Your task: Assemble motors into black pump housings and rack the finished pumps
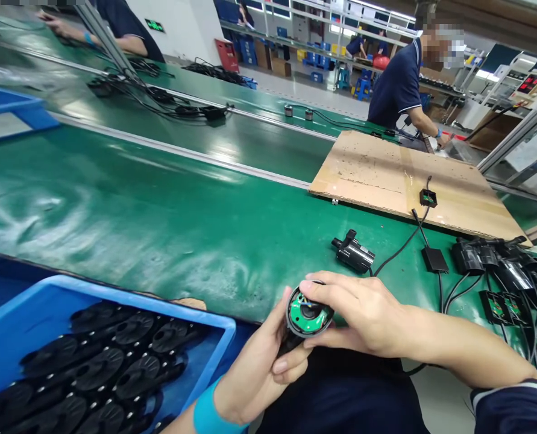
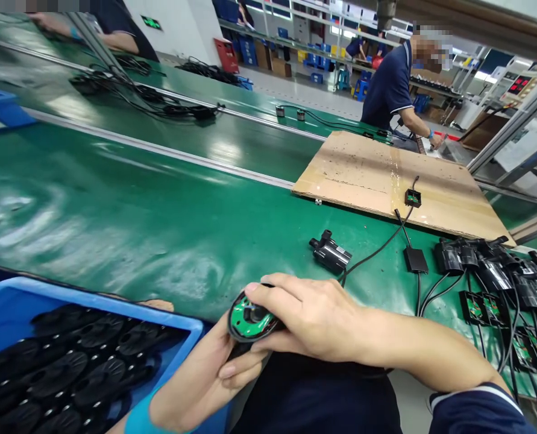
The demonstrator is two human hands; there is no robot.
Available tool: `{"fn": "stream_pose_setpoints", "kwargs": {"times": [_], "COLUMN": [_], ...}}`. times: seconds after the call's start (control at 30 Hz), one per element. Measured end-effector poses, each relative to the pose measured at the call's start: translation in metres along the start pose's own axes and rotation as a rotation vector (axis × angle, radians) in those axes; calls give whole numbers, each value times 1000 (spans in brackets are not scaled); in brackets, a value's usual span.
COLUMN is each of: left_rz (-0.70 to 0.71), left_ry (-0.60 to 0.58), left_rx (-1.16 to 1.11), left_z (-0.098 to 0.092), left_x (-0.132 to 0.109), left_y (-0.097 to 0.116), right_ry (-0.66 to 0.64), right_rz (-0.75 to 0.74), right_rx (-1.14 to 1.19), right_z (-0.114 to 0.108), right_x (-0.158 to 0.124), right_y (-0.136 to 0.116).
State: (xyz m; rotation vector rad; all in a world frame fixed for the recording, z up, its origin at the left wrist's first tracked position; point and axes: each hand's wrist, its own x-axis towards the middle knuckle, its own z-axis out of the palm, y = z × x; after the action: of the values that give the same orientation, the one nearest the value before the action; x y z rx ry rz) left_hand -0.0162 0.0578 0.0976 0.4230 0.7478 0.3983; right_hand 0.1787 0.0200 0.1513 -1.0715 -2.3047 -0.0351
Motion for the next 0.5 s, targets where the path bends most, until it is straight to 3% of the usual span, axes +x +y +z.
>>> {"fn": "stream_pose_setpoints", "kwargs": {"times": [0.07,0.1,0.17,0.23,0.27,0.37,0.43,0.5], "left_rz": [199,348,624,778,814,883,908,949], "left_ry": [-11,42,241,434,468,301,184,173], "left_rx": [189,266,336,377,442,848,1088,1182], "left_z": [-12,-19,-33,-45,-50,-56,-53,-49], "left_x": [4,8,18,28,33,41,46,52], "left_y": [6,11,21,29,30,25,17,11], "right_ry": [101,159,231,192,141,46,59,62], "right_rz": [-41,-42,-18,31,61,164,207,205], "right_rx": [62,69,55,35,33,84,134,145], "right_z": [-1,1,10,29,40,65,67,60], "right_x": [5,7,7,1,-2,-11,-12,-8], "right_y": [2,4,12,24,31,46,49,46]}}
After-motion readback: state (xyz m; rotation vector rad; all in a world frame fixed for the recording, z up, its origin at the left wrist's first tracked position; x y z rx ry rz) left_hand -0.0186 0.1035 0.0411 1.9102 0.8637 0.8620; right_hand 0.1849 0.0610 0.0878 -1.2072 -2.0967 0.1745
